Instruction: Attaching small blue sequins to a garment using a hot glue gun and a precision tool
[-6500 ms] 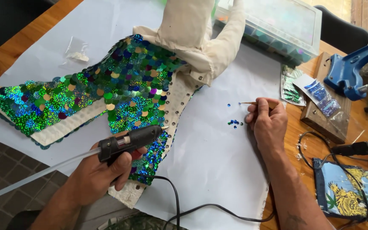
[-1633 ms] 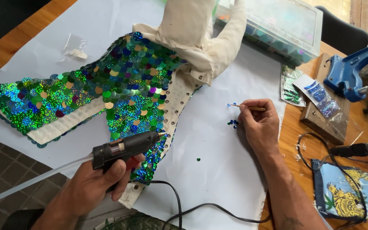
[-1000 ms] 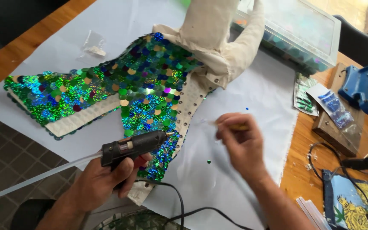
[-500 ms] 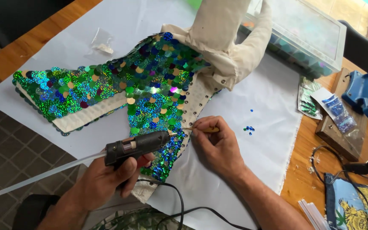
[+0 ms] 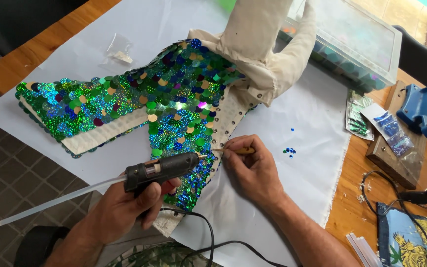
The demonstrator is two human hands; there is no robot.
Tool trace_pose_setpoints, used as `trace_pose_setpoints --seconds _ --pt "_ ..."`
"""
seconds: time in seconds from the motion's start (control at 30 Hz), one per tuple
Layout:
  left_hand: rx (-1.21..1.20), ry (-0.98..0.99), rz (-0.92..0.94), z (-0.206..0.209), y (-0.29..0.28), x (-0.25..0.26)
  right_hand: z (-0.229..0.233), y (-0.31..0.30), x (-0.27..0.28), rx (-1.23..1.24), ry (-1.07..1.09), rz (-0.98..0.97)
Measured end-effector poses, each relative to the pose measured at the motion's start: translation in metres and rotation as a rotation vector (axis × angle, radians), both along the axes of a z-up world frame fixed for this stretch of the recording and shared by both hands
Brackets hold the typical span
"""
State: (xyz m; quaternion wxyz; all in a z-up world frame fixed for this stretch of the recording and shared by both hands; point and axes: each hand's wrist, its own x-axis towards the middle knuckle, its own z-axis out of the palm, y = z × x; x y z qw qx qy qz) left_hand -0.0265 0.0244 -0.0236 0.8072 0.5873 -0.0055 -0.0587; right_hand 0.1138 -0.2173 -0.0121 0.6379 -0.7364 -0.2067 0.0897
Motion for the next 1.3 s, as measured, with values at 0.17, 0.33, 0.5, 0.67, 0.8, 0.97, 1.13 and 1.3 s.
trace_pose_setpoints --seconds 0.17,0.33,0.5,0.67,0.8,0.97,1.13,1.3 --pt "0.048 -0.033 -0.025 0.01 -0.001 0.002 0.007 0.0 0.0 0.024 0.061 -0.038" --pt "0.021 0.033 0.014 -0.005 0.001 -0.001 -0.001 -0.003 0.007 0.329 0.193 -0.068" --pt "0.003 -0.052 -0.005 0.004 0.001 0.0 0.02 -0.041 0.024 0.601 0.107 -0.09" --pt "-0.006 0.013 0.016 0.007 0.002 -0.002 0.019 -0.085 -0.012 0.076 -0.026 -0.103" --pt "0.034 0.041 -0.013 0.004 0.003 -0.002 0.001 -0.096 -0.035 0.11 0.056 -0.069" --pt "-0.01 0.031 0.011 0.002 -0.001 -0.003 -0.003 -0.097 -0.039 0.077 0.036 -0.049" --pt "0.025 -0.01 0.012 0.002 0.0 -0.003 -0.005 -0.095 -0.041 -0.008 0.003 -0.032" --pt "0.297 0.128 0.049 0.05 -0.009 0.016 -0.002 -0.091 -0.039 0.03 0.0 -0.046"
